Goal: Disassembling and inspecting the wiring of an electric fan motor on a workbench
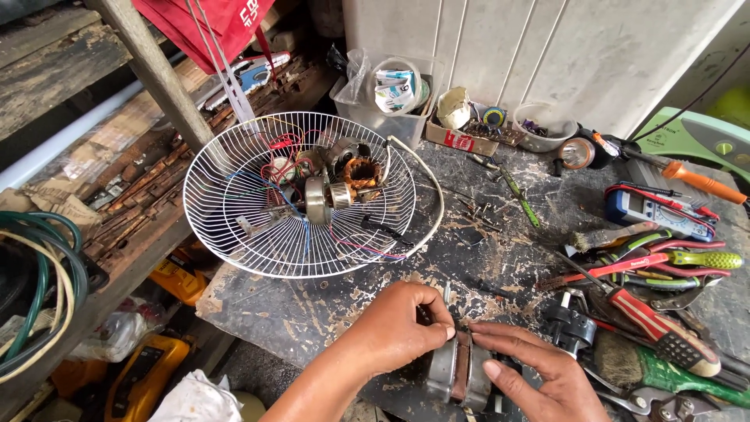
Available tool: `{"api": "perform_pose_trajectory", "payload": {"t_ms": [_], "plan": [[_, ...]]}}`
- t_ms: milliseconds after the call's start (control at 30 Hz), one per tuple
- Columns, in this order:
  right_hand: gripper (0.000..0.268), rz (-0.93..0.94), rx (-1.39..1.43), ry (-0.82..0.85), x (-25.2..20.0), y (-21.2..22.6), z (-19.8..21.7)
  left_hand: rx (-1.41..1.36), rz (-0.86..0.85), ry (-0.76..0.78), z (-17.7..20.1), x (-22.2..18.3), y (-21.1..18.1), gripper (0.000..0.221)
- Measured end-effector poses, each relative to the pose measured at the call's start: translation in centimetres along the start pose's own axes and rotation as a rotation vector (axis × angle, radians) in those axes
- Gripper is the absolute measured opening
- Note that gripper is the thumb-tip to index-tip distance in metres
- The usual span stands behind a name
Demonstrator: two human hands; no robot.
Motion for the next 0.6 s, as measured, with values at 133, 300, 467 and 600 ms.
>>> {"api": "perform_pose_trajectory", "payload": {"t_ms": [133,300,467,600], "plan": [[0.036,-0.116,0.007,0.011,0.2,-0.9,0.0,0.031,-0.088,-0.023,0.1,0.0,-0.2,0.006],[0.036,-0.162,0.034,0.026,0.1,-0.8,0.0,0.065,-0.088,-0.059,0.2,-0.5,-0.4,0.006],[0.04,-0.177,0.04,0.058,0.3,-1.4,-0.2,-0.039,-0.004,-0.121,-0.3,-0.5,0.2,0.006],[0.046,-0.315,0.099,0.133,0.2,-2.3,-0.7,-0.194,0.134,-0.138,-1.0,-0.7,1.4,0.003]]}}
Point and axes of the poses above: each hand's wrist, its own x-axis towards the middle knuckle, its own z-axis out of the back of the hand, y = z × x, the point moved 8 cm from there along x, towards the middle knuckle, and after that the axes turned 14 degrees about -z, right-handed, at the moved point
